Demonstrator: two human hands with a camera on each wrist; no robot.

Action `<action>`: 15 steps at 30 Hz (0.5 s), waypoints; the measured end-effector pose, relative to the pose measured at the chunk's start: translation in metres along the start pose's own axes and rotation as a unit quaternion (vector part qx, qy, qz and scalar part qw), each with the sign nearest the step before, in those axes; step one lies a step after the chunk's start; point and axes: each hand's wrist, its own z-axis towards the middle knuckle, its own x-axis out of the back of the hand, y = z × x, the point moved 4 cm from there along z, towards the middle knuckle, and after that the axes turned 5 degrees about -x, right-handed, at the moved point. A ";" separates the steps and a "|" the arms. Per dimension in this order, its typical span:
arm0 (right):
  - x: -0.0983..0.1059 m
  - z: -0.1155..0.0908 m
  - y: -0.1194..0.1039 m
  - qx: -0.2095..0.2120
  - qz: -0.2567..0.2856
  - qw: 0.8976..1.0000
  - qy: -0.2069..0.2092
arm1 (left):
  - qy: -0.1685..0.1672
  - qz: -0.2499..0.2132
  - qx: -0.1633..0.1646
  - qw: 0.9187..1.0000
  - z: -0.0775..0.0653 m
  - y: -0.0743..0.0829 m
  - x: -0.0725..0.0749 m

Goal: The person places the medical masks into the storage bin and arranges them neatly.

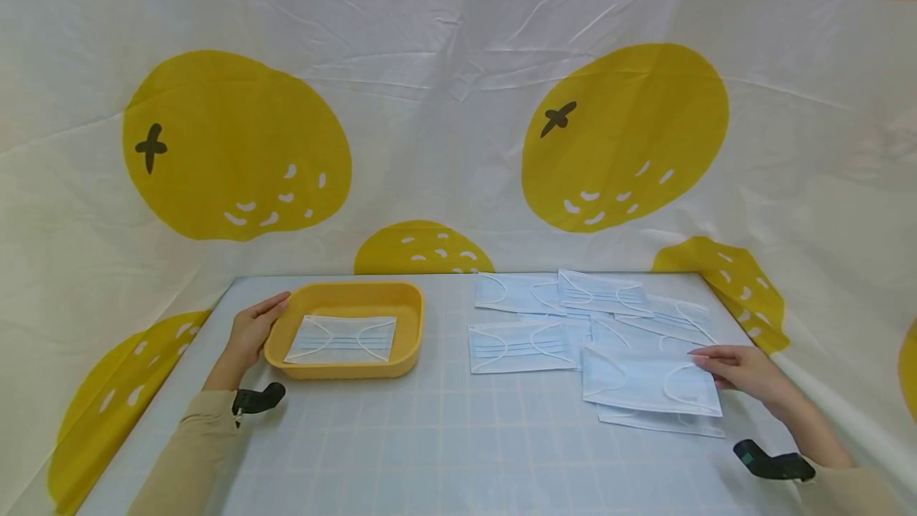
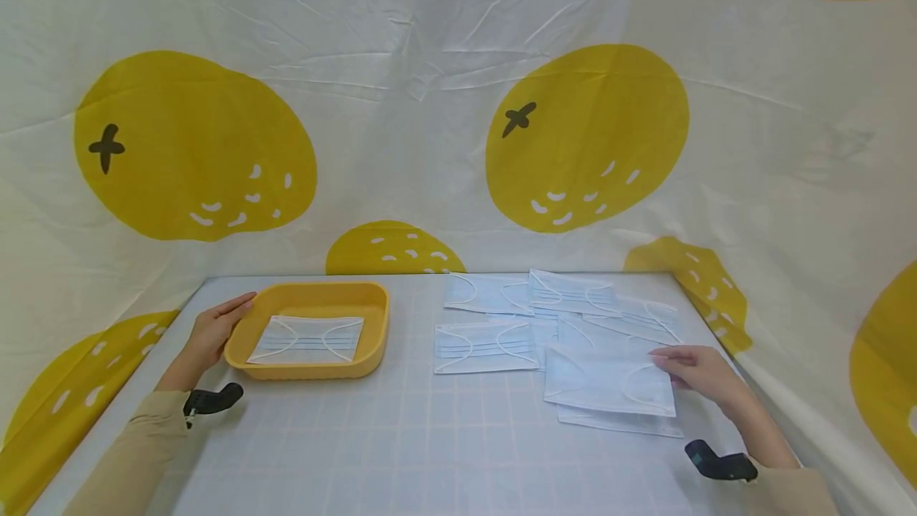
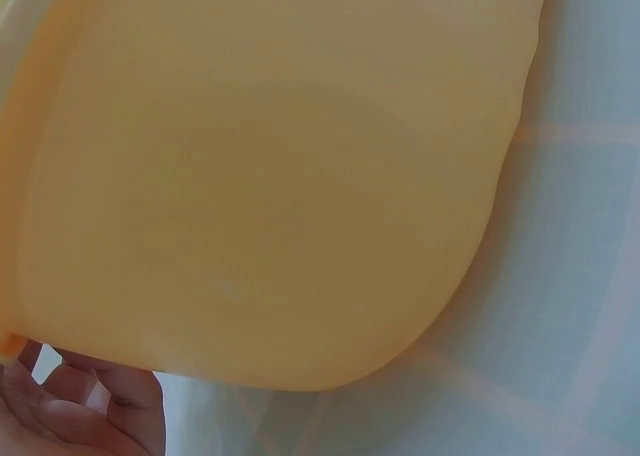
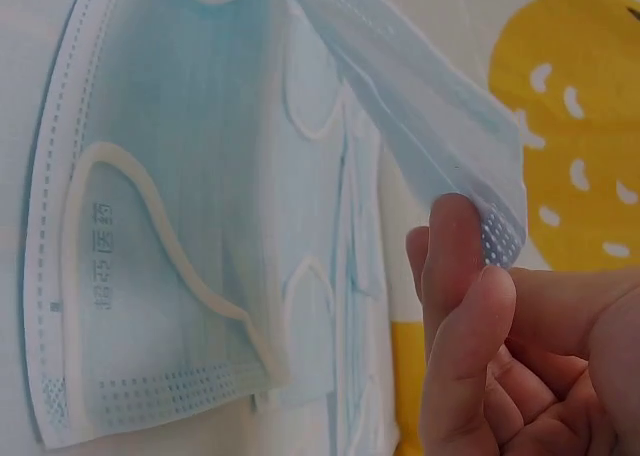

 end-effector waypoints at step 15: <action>0.014 -0.007 -0.034 0.037 0.013 0.999 0.004 | -0.002 0.003 -0.001 1.000 -0.001 0.001 0.000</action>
